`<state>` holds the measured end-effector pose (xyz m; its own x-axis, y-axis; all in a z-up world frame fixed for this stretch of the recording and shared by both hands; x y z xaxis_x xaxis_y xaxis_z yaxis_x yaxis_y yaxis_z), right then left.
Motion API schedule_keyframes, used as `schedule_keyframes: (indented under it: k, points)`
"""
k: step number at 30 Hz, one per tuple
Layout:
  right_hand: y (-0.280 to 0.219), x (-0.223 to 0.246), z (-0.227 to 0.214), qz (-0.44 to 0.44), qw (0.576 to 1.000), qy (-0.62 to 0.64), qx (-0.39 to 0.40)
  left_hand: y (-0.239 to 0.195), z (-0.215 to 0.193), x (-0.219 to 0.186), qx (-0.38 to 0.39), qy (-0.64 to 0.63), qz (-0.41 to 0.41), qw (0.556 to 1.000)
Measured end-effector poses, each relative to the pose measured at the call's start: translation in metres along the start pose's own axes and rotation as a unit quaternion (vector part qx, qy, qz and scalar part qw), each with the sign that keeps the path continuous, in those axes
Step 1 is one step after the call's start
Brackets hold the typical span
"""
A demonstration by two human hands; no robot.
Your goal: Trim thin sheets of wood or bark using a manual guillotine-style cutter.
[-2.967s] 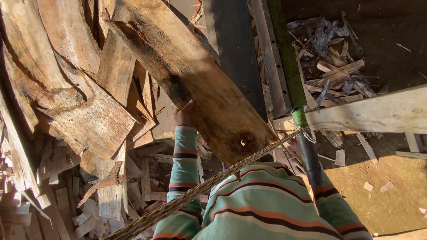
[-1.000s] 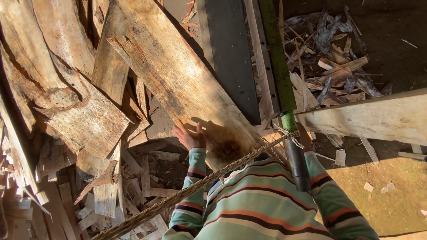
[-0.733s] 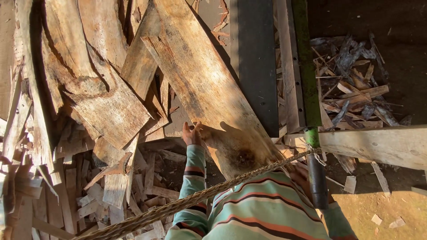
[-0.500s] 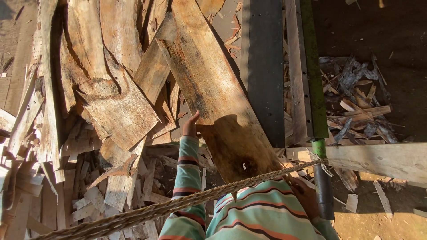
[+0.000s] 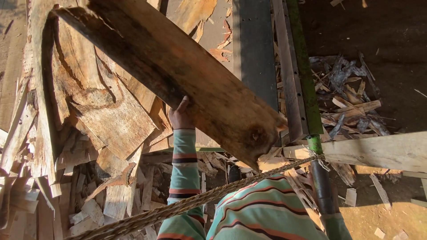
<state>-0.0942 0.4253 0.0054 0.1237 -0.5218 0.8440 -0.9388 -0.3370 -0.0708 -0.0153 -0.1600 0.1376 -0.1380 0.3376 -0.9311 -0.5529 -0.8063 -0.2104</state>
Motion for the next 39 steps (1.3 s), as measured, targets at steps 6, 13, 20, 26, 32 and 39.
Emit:
schedule_keyframes:
  k: [6,13,20,26,32,39]
  points:
    - [-0.003,0.038,-0.034,0.269,0.831,0.483,0.065,0.008,-0.026,0.028,-0.12,-0.217,0.066,0.966]
    - [0.008,0.136,-0.033,0.204,0.946,0.123,0.218,0.01,-0.072,0.187,-0.225,0.157,0.048,0.96]
    - [0.013,0.16,-0.027,0.219,0.96,0.066,0.158,-0.015,-0.031,0.196,-0.216,-0.165,-0.072,0.96]
    - [0.012,0.09,0.003,0.191,0.974,-0.031,0.114,-0.008,-0.065,0.224,-0.335,-0.026,-0.211,0.918]
    - [0.013,0.107,0.006,0.219,0.965,-0.016,0.143,0.0,-0.067,0.246,-0.312,0.012,-0.238,0.92]
    - [0.021,0.201,-0.098,0.212,0.954,-0.079,0.194,-0.005,-0.049,0.231,-0.306,-0.102,-0.21,0.923]
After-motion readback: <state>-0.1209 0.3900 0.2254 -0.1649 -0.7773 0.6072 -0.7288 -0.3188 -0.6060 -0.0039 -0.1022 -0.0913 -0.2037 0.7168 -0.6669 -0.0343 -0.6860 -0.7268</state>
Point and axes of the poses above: each hand's wrist, its own y-axis towards the middle knuckle, its own z-axis out of the palm, x = y × z, the point moved 9 cm from there along y, towards the middle knuckle, and after that the axes turned 5 degrees about y, right-handed, at the moved point
